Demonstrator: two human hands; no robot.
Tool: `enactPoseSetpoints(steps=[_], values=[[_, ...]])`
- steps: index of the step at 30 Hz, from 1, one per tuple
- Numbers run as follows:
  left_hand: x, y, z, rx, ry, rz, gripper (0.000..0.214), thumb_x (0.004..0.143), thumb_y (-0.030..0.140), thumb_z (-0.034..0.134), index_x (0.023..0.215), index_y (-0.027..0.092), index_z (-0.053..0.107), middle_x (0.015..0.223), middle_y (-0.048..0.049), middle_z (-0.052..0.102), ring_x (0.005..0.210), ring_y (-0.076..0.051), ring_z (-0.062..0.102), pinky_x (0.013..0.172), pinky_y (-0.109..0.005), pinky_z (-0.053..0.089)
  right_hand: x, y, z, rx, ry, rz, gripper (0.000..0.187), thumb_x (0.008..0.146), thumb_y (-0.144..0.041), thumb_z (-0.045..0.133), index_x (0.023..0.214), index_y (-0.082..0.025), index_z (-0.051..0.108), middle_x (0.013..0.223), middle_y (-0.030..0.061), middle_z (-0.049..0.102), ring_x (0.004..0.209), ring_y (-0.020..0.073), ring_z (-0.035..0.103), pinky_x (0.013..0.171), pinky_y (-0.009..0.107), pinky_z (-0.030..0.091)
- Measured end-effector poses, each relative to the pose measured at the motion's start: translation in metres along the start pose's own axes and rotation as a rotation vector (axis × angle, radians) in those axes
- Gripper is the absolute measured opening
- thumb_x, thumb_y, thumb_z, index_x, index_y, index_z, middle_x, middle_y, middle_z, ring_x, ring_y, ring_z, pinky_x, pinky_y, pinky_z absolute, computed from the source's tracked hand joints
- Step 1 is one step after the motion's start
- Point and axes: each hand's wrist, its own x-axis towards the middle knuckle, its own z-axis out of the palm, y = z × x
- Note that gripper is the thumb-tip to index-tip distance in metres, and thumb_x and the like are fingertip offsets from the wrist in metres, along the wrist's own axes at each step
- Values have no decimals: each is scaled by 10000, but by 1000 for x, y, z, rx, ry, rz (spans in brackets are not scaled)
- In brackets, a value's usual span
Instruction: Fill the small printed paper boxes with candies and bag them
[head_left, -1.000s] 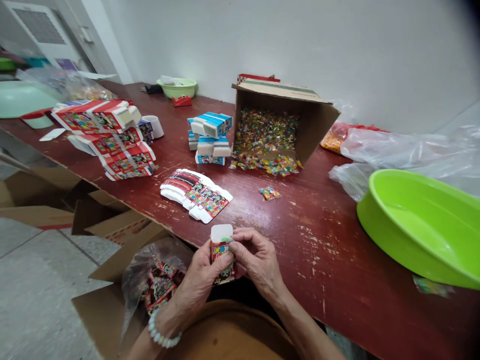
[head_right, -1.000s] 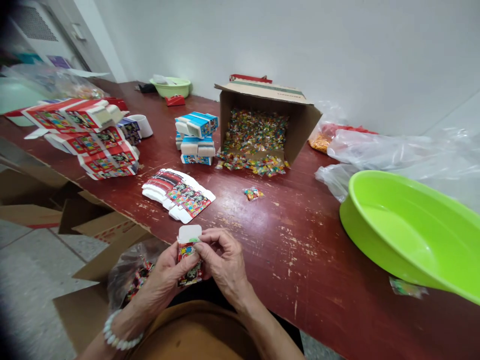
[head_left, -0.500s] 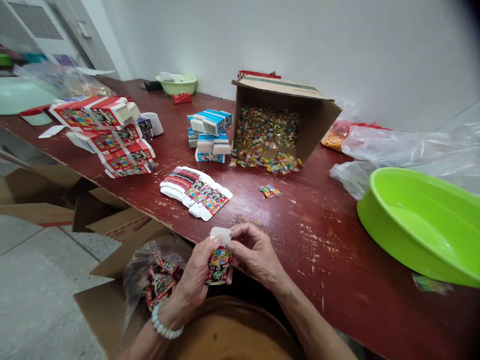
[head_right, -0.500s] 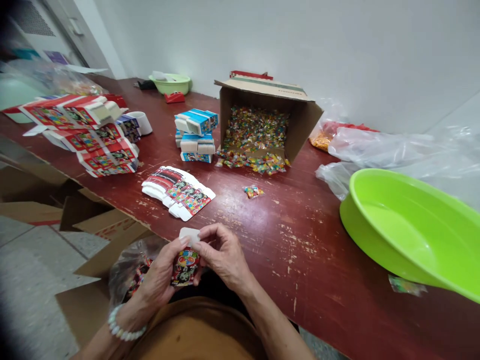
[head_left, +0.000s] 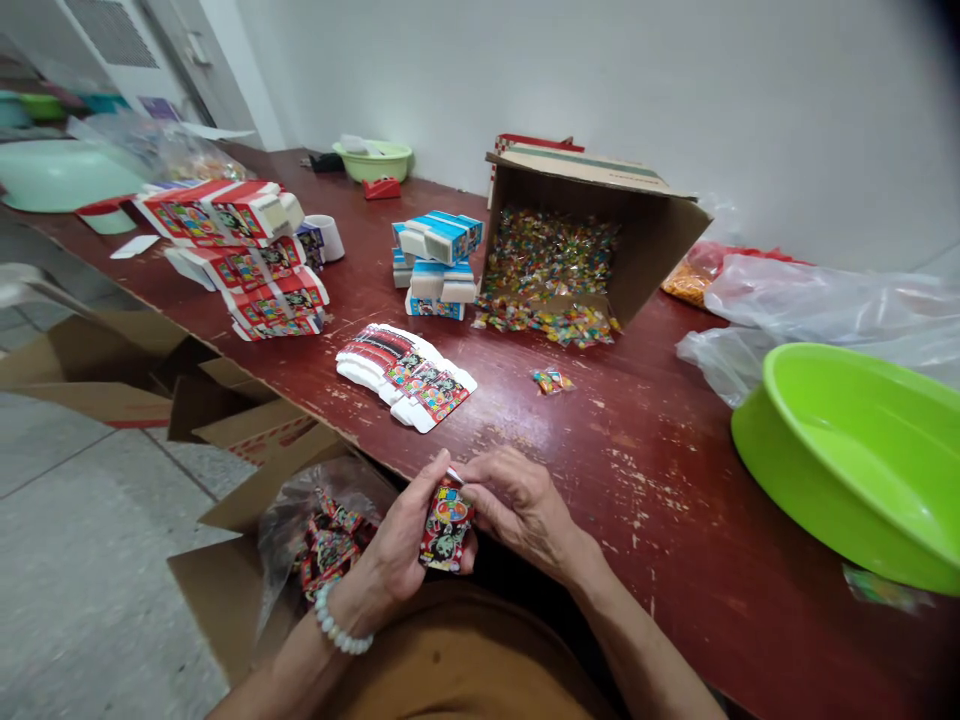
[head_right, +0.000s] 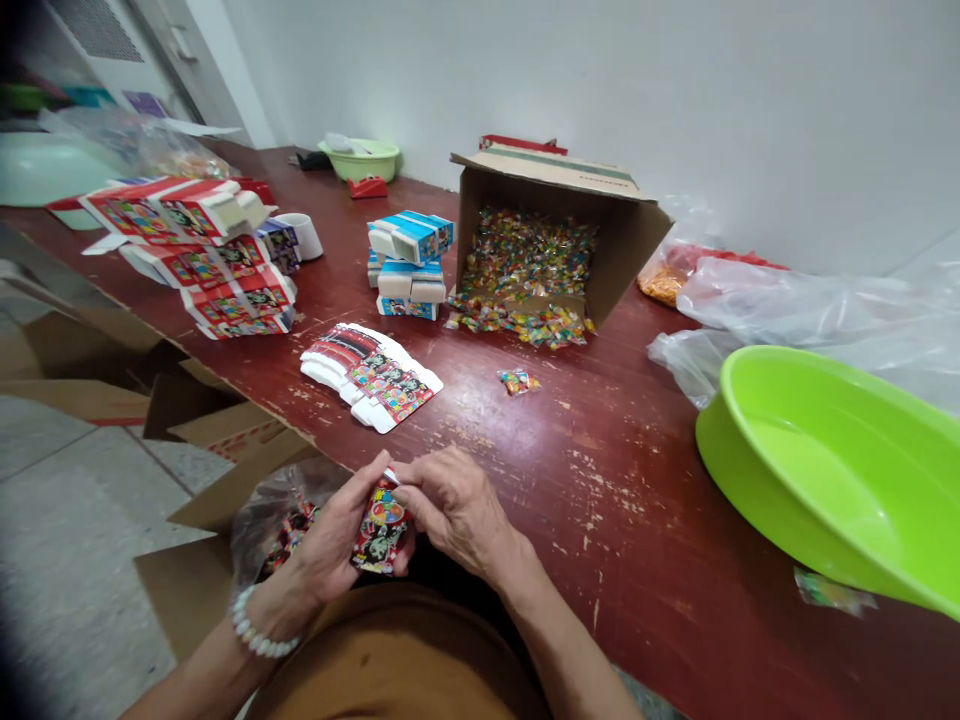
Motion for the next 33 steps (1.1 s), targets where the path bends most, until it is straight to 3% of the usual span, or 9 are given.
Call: enactPoseSetpoints(steps=[4, 7, 9, 12, 15, 22, 24, 28, 33], values=[[-2, 0, 0, 35, -23, 108, 384, 930, 486, 447, 905, 142, 617, 622, -53, 685, 381, -158, 605, 351, -225, 469, 0, 0, 7, 282, 85, 303, 184, 903, -355, 613, 911, -201, 712, 854, 41, 716, 700, 138, 614, 681, 279, 484], [-3, 0, -2, 47, -97, 134, 330, 925, 454, 462, 972, 154, 592, 688, -64, 699, 432, -164, 630, 399, -232, 488, 0, 2, 11, 554, 109, 509, 271, 881, -441, 619, 950, -187, 681, 624, -16, 626, 473, 93, 522, 477, 219, 421], [-3, -2, -3, 46, -132, 139, 291, 912, 423, 478, 981, 158, 576, 703, -71, 701, 448, -174, 635, 410, -244, 494, 1, 1, 12, 633, 126, 572, 294, 876, -469, 614, 908, -180, 659, 533, -43, 570, 405, 82, 482, 422, 201, 375], [-2, -6, -7, 19, -110, 158, 244, 883, 374, 495, 1020, 179, 552, 669, -60, 693, 436, -181, 618, 380, -252, 485, 1, -3, 11, 571, 104, 526, 291, 873, -459, 625, 818, -176, 660, 563, -29, 591, 436, 77, 502, 464, 206, 396], [-1, -5, -9, -6, -69, 163, 243, 856, 334, 508, 1059, 202, 540, 644, -38, 685, 429, -189, 616, 364, -257, 479, -1, -7, 10, 453, 82, 450, 229, 849, -414, 670, 849, -190, 715, 756, 23, 680, 564, 101, 564, 537, 228, 444], [-4, 2, -12, -108, -183, 44, 224, 798, 343, 534, 897, 155, 602, 629, -56, 685, 427, -212, 641, 413, -275, 486, 4, -13, 5, 234, 63, 295, 94, 806, -254, 718, 893, -233, 744, 989, 56, 743, 906, 202, 641, 757, 327, 511], [-6, 2, -12, -101, -168, 48, 254, 827, 384, 520, 874, 149, 606, 628, -63, 684, 436, -217, 645, 425, -285, 492, 4, -12, 3, 189, 60, 278, 92, 796, -216, 717, 883, -227, 742, 964, 54, 748, 908, 206, 642, 786, 340, 504], [-9, 1, -10, -37, -98, 64, 340, 878, 484, 484, 1018, 191, 585, 630, -37, 679, 397, -209, 622, 384, -278, 468, 3, -6, 1, 166, 9, 283, 58, 794, -221, 720, 850, -213, 735, 880, 38, 733, 799, 176, 630, 764, 326, 494], [-8, -1, -7, 94, -20, 119, 314, 877, 410, 514, 1085, 185, 583, 604, -7, 642, 385, -163, 593, 358, -226, 440, 4, -5, 0, 222, -68, 272, 118, 804, -316, 731, 852, -209, 718, 892, 37, 710, 771, 156, 630, 728, 292, 496]])
